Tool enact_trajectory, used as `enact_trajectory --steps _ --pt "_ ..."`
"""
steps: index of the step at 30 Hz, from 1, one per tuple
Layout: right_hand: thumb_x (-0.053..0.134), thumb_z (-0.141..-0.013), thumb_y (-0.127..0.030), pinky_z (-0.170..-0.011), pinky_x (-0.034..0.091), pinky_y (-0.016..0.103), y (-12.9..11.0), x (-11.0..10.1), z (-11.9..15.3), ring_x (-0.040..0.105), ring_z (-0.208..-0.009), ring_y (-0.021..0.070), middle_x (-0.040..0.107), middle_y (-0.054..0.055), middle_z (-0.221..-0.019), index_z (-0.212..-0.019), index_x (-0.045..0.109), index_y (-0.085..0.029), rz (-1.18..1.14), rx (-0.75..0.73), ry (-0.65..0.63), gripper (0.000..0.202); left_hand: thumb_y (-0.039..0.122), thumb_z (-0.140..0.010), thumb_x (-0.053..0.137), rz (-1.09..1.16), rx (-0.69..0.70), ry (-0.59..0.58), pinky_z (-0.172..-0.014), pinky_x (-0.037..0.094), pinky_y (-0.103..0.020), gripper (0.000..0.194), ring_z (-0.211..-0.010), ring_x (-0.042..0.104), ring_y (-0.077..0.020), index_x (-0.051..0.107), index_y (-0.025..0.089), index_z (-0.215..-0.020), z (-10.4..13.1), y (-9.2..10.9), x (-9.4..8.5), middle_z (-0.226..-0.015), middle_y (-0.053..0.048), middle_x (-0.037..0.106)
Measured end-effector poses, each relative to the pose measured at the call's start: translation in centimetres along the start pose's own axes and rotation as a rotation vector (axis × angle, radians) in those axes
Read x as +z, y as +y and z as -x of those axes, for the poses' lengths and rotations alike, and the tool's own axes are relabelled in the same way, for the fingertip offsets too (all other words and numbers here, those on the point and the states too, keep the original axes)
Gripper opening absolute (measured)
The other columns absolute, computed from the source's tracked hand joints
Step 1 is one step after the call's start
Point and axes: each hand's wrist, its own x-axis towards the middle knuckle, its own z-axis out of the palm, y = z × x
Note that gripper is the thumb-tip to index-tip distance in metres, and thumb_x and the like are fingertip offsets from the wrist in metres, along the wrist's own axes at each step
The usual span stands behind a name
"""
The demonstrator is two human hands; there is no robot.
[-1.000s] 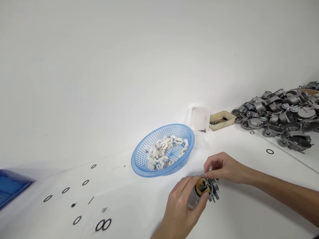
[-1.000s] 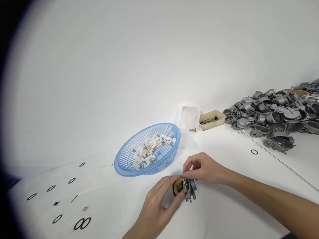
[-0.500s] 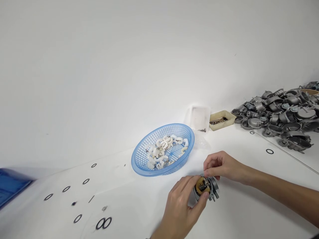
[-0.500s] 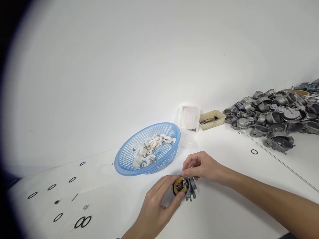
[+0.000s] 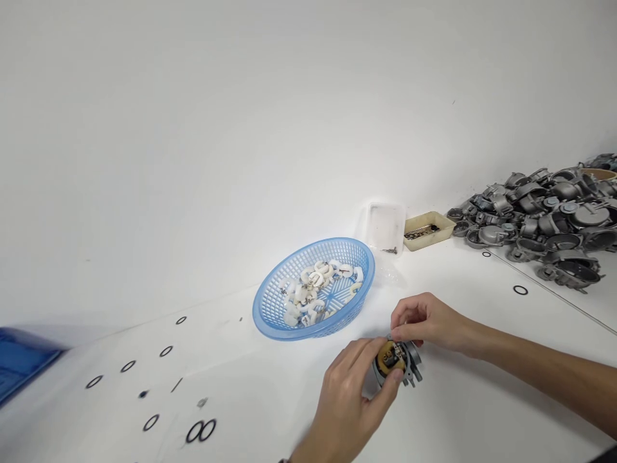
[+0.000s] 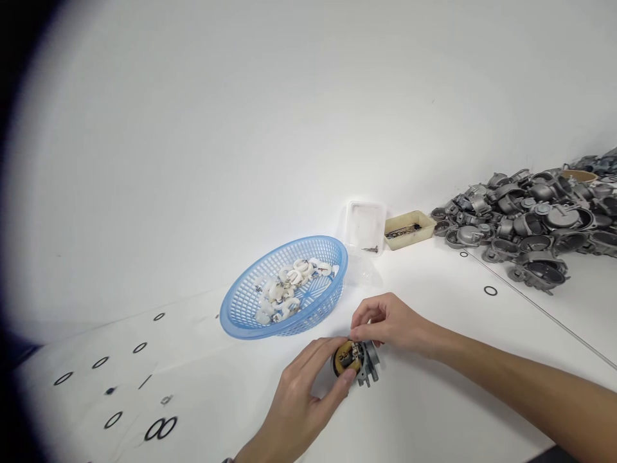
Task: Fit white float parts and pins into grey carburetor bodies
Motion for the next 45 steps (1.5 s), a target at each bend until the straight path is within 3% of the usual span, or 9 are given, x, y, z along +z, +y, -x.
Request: enact_trajectory --steps 19,36,45 --pt "0.089 -0.069 -0.045 -0.054 0.034 0.026 -0.3 0.5 0.6 0.043 -0.057 0.0107 0.055 -0.004 -0.060 -0.075 0.072 -0.019 0.004 -0.036 0.035 0.032 0.029 -0.100 0.057 -0.027 0.034 0.009 -0.075 0.061 -0.036 0.020 -0.089 0.070 -0.0227 0.062 0.023 -0.119 -0.2 0.0 0.0 -0.102 -0.007 0.073" --pt "0.077 -0.082 -0.045 -0.051 0.031 0.026 0.6 0.7 0.4 0.039 -0.054 0.0105 0.049 -0.005 -0.059 -0.078 0.069 -0.020 0.156 -0.142 0.058 0.026 0.032 -0.104 0.051 -0.115 0.048 -0.072 -0.077 0.062 -0.038 0.027 -0.092 0.071 -0.0238 0.055 0.020 -0.128 -0.1 0.1 -0.5 -0.107 -0.009 0.072" --pt "0.071 -0.086 -0.035 -0.056 0.039 0.027 0.3 0.9 0.9 0.045 -0.061 0.0125 0.063 0.000 -0.072 -0.081 0.070 -0.021 0.264 -0.152 0.046 0.015 0.034 -0.107 0.047 -0.169 0.049 -0.133 -0.074 0.061 -0.038 0.029 -0.092 0.070 -0.0237 0.052 0.021 -0.132 0.0 0.5 -1.1 -0.110 -0.008 0.071"
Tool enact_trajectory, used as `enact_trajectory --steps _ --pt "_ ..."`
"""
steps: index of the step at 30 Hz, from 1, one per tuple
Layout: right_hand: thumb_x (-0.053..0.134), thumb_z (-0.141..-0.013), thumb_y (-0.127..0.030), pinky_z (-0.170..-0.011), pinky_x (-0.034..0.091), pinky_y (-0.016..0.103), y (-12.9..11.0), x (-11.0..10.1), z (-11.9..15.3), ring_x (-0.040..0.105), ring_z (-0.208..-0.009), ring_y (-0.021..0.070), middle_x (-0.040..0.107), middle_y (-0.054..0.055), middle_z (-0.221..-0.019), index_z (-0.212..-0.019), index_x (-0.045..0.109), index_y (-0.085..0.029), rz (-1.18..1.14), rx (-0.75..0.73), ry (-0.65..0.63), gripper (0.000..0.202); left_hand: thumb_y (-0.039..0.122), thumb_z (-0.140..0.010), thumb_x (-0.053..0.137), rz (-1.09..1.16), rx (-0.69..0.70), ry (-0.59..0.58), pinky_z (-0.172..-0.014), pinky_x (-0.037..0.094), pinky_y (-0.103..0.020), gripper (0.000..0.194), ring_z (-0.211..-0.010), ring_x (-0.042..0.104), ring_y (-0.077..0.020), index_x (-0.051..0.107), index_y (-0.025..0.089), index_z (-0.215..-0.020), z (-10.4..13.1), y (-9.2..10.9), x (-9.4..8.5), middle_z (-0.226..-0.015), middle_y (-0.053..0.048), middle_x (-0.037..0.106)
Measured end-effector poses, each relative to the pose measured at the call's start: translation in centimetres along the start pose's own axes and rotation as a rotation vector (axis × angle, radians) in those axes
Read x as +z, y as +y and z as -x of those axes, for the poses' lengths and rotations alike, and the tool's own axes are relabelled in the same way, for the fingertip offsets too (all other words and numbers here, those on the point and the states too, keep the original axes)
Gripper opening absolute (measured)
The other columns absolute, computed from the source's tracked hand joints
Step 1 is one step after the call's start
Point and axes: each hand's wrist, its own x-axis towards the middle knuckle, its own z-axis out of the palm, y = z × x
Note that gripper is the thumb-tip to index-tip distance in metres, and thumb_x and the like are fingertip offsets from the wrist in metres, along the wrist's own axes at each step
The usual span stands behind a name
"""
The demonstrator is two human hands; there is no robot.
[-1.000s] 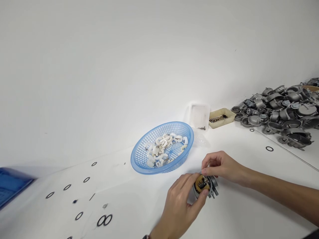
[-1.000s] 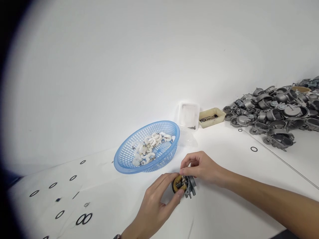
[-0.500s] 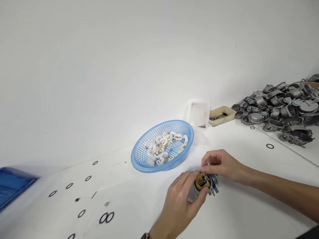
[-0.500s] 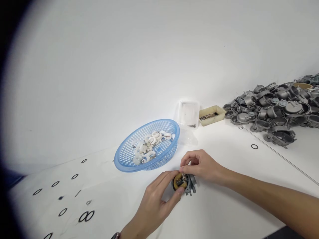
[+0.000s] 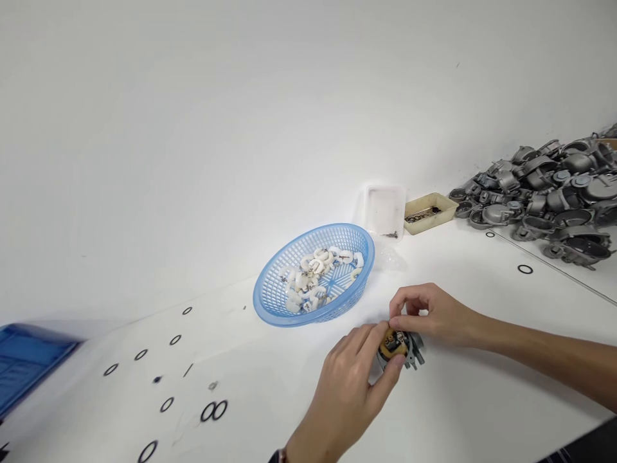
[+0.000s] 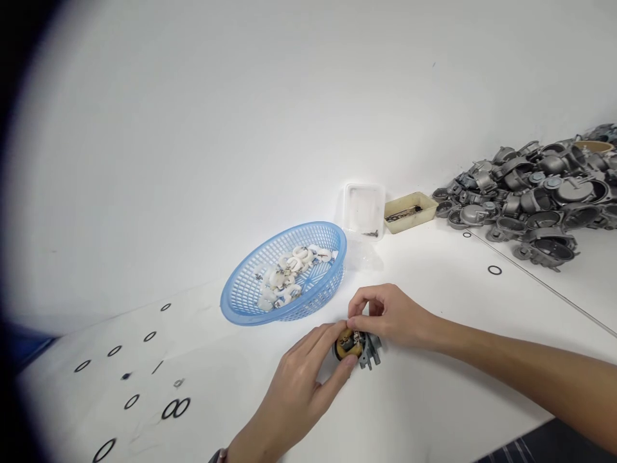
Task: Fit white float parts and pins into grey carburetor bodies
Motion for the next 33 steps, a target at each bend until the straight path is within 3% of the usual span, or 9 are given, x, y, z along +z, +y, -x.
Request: enact_trajectory --steps 12,33 --pt "0.068 -0.087 -0.029 -0.062 0.042 0.027 -0.3 -0.2 0.1 0.049 -0.063 0.0121 0.064 -0.002 -0.073 -0.082 0.070 -0.021 0.051 -0.039 -0.027 0.010 0.035 -0.107 0.045 -0.013 -0.009 -0.032 -0.075 0.061 -0.039 0.028 -0.093 0.070 -0.0246 0.050 0.023 -0.133 0.1 0.2 -0.2 -0.111 -0.007 0.071" --pt "0.063 -0.092 -0.028 -0.053 0.042 0.023 -1.5 -0.8 0.4 0.055 -0.066 0.0120 0.070 0.001 -0.084 -0.090 0.071 -0.020 0.199 -0.140 -0.141 0.011 0.031 -0.108 0.043 -0.039 -0.012 -0.120 -0.074 0.061 -0.040 0.027 -0.093 0.070 -0.0251 0.050 0.022 -0.133 0.3 1.1 -1.2 -0.112 -0.007 0.069"
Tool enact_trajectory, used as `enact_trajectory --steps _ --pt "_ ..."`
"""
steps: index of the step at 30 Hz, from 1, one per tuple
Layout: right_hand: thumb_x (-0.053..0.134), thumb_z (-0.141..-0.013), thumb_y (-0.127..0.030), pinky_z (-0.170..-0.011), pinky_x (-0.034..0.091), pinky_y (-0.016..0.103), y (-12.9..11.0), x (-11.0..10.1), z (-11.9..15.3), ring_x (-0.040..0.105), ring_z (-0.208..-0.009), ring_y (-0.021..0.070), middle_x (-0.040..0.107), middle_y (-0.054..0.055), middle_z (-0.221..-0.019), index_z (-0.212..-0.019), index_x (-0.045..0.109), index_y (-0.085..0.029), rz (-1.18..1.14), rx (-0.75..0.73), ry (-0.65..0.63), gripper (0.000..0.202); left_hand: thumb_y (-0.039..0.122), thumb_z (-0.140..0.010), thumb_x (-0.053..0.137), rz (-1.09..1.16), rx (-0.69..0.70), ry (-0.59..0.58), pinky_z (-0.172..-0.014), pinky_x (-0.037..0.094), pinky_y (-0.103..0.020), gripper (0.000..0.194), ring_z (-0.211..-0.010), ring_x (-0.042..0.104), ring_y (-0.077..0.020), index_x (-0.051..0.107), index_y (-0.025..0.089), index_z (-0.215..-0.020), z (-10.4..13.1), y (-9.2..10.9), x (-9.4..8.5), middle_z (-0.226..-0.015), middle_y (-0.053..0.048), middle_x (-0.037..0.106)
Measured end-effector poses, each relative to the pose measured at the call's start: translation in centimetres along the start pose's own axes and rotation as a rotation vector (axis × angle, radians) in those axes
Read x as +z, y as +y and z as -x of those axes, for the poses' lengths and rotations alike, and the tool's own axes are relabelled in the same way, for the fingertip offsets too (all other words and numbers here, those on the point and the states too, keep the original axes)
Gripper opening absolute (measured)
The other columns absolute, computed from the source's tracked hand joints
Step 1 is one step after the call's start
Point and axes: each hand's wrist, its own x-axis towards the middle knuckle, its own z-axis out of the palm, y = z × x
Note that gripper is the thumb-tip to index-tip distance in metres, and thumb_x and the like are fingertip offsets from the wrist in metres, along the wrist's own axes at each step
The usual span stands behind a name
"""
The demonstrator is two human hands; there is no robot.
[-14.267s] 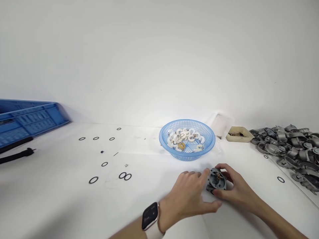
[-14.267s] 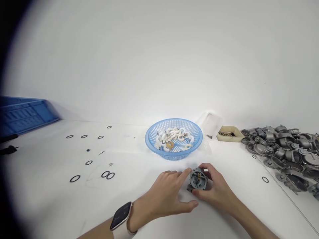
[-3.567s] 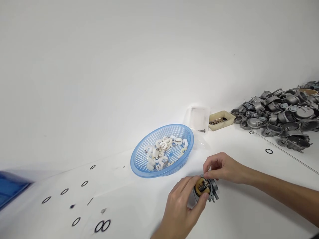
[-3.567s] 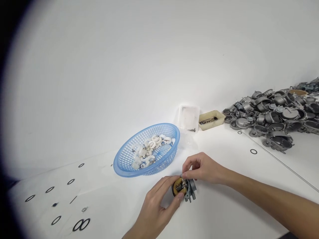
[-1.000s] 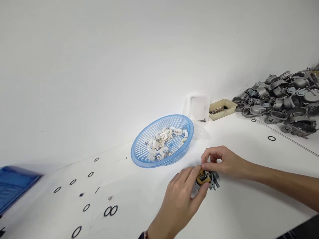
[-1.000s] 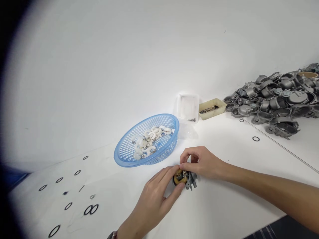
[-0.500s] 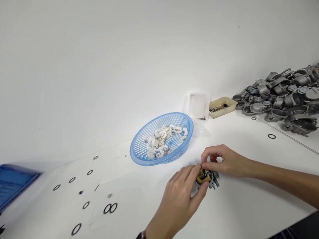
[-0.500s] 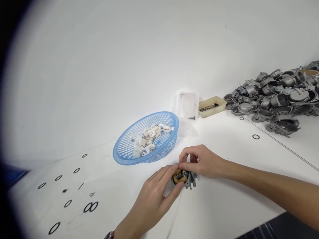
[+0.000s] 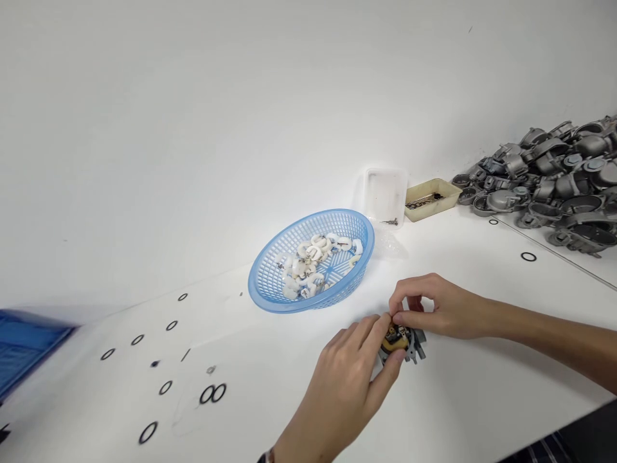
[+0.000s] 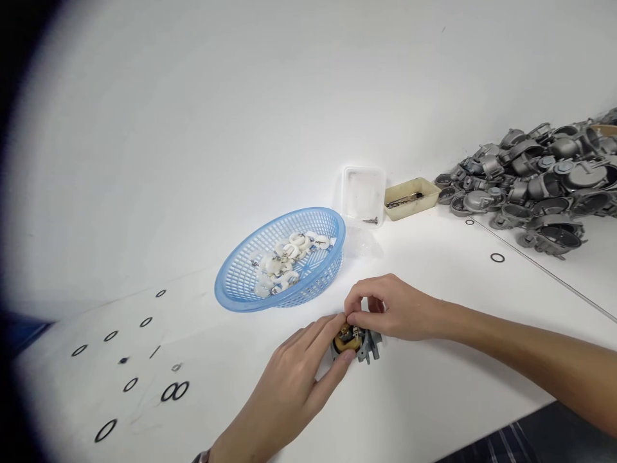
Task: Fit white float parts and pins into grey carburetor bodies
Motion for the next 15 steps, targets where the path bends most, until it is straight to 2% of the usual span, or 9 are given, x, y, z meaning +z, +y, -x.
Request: enact_trajectory --steps 7,11,15 --pt "0.062 -0.093 -0.025 -0.052 0.043 0.022 0.00 -0.08 0.02 0.056 -0.066 0.0116 0.070 0.001 -0.084 -0.090 0.071 -0.020 0.026 -0.030 0.001 0.010 0.031 -0.106 0.046 0.023 0.005 0.035 -0.076 0.062 -0.041 0.025 -0.092 0.071 -0.0253 0.053 0.022 -0.128 -0.14 -0.14 0.20 -0.111 -0.007 0.070" --pt "0.063 -0.093 -0.025 -0.061 0.048 0.024 0.15 -0.04 0.15 0.058 -0.068 0.0119 0.071 0.001 -0.086 -0.090 0.072 -0.020 0.023 -0.057 0.008 0.011 0.031 -0.105 0.048 0.039 0.004 0.051 -0.077 0.062 -0.042 0.026 -0.093 0.071 -0.0254 0.052 0.023 -0.129 -0.10 -0.44 0.51 -0.111 -0.007 0.070" --pt "0.063 -0.092 -0.026 -0.060 0.047 0.024 0.10 0.00 0.10 0.058 -0.070 0.0129 0.072 0.002 -0.086 -0.090 0.074 -0.020 0.018 -0.046 0.009 0.013 0.033 -0.105 0.048 0.041 0.007 0.057 -0.077 0.062 -0.040 0.028 -0.094 0.071 -0.0247 0.052 0.023 -0.131 0.04 -0.64 0.69 -0.112 -0.007 0.070"
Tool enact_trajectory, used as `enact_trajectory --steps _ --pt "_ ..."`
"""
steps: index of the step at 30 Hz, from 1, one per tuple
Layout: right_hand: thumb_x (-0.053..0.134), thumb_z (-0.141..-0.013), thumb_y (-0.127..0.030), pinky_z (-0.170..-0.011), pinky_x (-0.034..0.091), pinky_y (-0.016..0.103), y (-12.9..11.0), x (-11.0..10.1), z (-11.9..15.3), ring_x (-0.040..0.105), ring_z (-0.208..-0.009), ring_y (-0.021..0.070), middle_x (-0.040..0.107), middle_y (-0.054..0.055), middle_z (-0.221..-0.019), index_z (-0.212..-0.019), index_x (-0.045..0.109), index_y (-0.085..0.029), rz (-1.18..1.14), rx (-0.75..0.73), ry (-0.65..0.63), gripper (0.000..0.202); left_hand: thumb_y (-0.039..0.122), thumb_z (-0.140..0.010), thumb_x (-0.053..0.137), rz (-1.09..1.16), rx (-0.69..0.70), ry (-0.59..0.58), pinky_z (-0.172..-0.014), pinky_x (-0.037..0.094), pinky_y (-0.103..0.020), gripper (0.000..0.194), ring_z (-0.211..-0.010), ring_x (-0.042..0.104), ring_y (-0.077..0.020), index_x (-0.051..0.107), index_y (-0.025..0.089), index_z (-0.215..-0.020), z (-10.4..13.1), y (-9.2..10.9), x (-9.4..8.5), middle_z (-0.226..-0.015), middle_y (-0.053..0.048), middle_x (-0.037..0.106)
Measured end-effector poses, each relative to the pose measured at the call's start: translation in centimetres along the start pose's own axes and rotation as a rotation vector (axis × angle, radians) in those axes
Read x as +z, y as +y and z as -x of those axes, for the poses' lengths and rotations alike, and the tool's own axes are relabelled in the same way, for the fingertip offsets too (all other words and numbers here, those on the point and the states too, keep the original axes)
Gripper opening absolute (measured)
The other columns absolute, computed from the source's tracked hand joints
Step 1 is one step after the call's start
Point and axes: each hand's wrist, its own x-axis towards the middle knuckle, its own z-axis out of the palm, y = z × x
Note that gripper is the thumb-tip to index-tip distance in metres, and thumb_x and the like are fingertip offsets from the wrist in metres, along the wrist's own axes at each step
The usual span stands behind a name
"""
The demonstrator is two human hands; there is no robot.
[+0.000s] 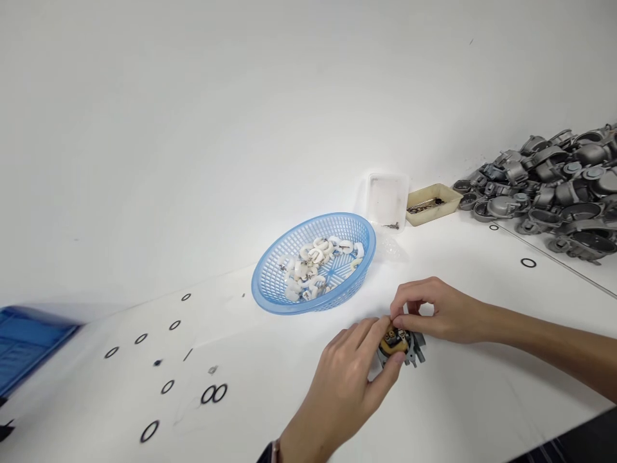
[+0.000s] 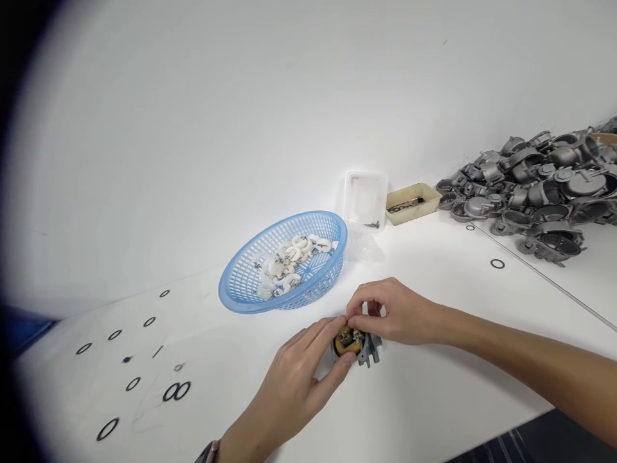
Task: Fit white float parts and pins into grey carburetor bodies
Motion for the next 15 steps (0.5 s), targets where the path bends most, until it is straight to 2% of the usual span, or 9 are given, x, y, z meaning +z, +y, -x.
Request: enact_trajectory --steps 4,10,12,15 --pt "0.063 -0.092 -0.028 -0.065 0.048 0.026 0.0 -1.0 -0.2 0.059 -0.072 0.0135 0.072 0.002 -0.086 -0.089 0.073 -0.020 0.015 0.014 -0.010 0.013 0.034 -0.106 0.047 -0.011 -0.005 0.013 -0.077 0.061 -0.037 0.029 -0.093 0.071 -0.0238 0.052 0.023 -0.132 0.1 0.0 0.1 -0.113 -0.008 0.071" --pt "0.063 -0.092 -0.037 -0.067 0.048 0.030 1.1 -4.7 -0.4 0.060 -0.073 0.0165 0.073 0.003 -0.086 -0.090 0.073 -0.021 0.138 0.134 0.021 0.019 0.034 -0.106 0.047 -0.006 0.008 0.022 -0.080 0.062 -0.039 0.030 -0.097 0.071 -0.0247 0.050 0.024 -0.134 0.1 -0.1 0.2 -0.116 -0.008 0.071" --pt "0.064 -0.092 -0.038 -0.067 0.048 0.030 1.2 -5.4 -0.3 0.060 -0.073 0.0166 0.073 0.002 -0.085 -0.091 0.074 -0.021 0.162 0.154 -0.030 0.020 0.034 -0.106 0.048 0.001 0.007 0.023 -0.081 0.062 -0.039 0.030 -0.097 0.071 -0.0248 0.049 0.024 -0.134 0.2 -0.2 0.3 -0.116 -0.008 0.070" --pt "0.064 -0.092 -0.037 -0.069 0.049 0.030 0.9 -5.5 -0.2 0.062 -0.075 0.0167 0.074 0.002 -0.088 -0.093 0.074 -0.021 0.145 0.140 -0.146 0.019 0.033 -0.105 0.048 0.005 0.001 0.031 -0.080 0.062 -0.040 0.029 -0.097 0.071 -0.0250 0.049 0.024 -0.133 0.2 -0.2 0.3 -0.116 -0.008 0.071"
